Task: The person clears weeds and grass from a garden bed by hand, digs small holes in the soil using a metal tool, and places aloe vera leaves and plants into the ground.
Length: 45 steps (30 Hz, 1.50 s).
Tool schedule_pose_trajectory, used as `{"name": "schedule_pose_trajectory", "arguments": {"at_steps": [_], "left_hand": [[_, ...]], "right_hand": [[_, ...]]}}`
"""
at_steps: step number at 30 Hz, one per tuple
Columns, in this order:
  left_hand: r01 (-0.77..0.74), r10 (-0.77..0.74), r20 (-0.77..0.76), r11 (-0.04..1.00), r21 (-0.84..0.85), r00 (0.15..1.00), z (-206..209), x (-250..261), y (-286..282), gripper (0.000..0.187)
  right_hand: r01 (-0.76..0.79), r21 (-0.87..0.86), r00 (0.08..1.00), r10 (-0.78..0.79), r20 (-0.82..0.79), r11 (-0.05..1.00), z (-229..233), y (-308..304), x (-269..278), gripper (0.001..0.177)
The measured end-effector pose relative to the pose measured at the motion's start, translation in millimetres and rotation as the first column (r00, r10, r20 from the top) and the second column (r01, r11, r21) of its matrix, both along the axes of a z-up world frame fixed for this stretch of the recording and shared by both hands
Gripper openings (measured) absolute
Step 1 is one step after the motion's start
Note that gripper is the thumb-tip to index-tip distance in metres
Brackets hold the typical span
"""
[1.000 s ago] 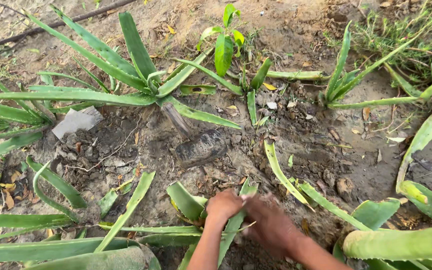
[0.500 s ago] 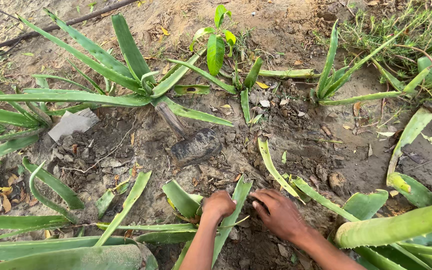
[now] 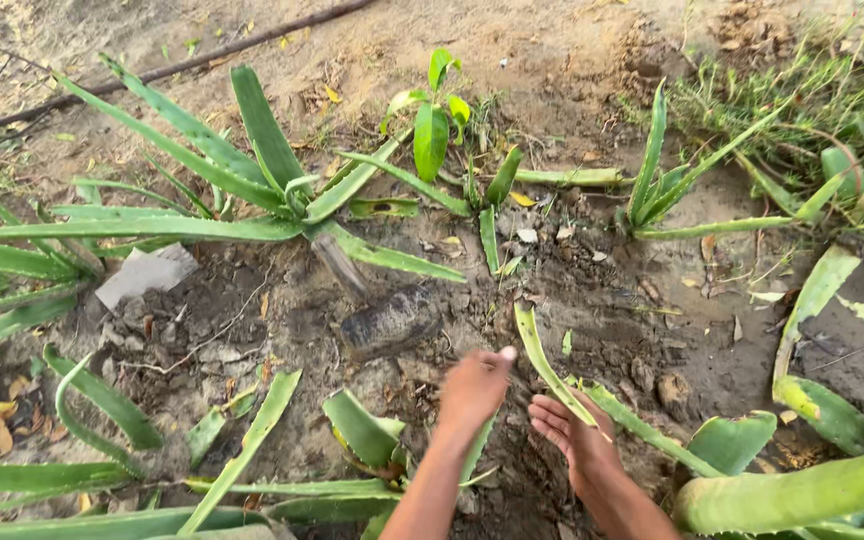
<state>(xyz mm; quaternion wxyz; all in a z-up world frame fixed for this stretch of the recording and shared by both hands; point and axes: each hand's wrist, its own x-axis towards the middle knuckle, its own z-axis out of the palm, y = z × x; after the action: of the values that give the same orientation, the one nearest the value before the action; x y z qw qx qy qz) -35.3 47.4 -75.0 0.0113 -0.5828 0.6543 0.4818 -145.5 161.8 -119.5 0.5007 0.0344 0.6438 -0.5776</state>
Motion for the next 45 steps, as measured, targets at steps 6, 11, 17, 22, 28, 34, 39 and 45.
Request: {"name": "schedule_pose_trajectory", "arguments": {"at_steps": [6,11,17,22,28,34,39,45], "left_hand": [[0.181,-0.329,-0.113,0.739,-0.649,0.938,-49.7,-40.8,-11.3,0.065],[0.558,-0.562,0.173,0.641,-0.527,0.809,-56.6,-44.2,-38.3,0.069],[0.332,-0.394,-0.69,0.915,-0.229,0.608,-50.4,-16.3,-74.3,0.07],[0.559,-0.622,0.04,0.672,-0.485,0.782,-44.8,-38.9,-64.4,0.053],[0.497,-0.601,-0.214,0.776,-0.388,0.771,-8.1,-18.2,-41.2,0.056],[0.419,-0.607,-0.595,0.794,-0.44,0.527,76.8,-17.2,-22.3,0.052],[0.522,-0.789,-0.539,0.605,-0.602,0.294,170.7,-28.9,24.3,0.048],[0.531,-0.805,-0.548,0.574,-0.623,0.228,248.7,-38.5,36.5,0.048]], "right_hand": [[0.404,-0.097,0.823,-0.315,0.472,0.91,13.1,-8.8,-5.5,0.069],[0.465,-0.12,0.764,-0.33,0.554,0.877,29.3,-18.8,2.1,0.069],[0.485,-0.154,0.744,-0.314,0.59,0.861,29.0,-13.9,-0.6,0.068],[0.478,-0.108,0.748,-0.339,0.57,0.872,21.5,-8.1,4.3,0.065],[0.421,-0.092,0.724,-0.273,0.634,0.902,46.9,15.9,13.4,0.053],[0.355,-0.064,0.776,-0.256,0.576,0.933,88.8,37.6,28.9,0.063],[-0.101,-0.127,0.788,0.157,0.595,0.987,53.6,66.4,35.1,0.057],[-0.708,-0.198,0.682,0.729,0.06,0.678,57.4,138.7,-28.4,0.054]]}}
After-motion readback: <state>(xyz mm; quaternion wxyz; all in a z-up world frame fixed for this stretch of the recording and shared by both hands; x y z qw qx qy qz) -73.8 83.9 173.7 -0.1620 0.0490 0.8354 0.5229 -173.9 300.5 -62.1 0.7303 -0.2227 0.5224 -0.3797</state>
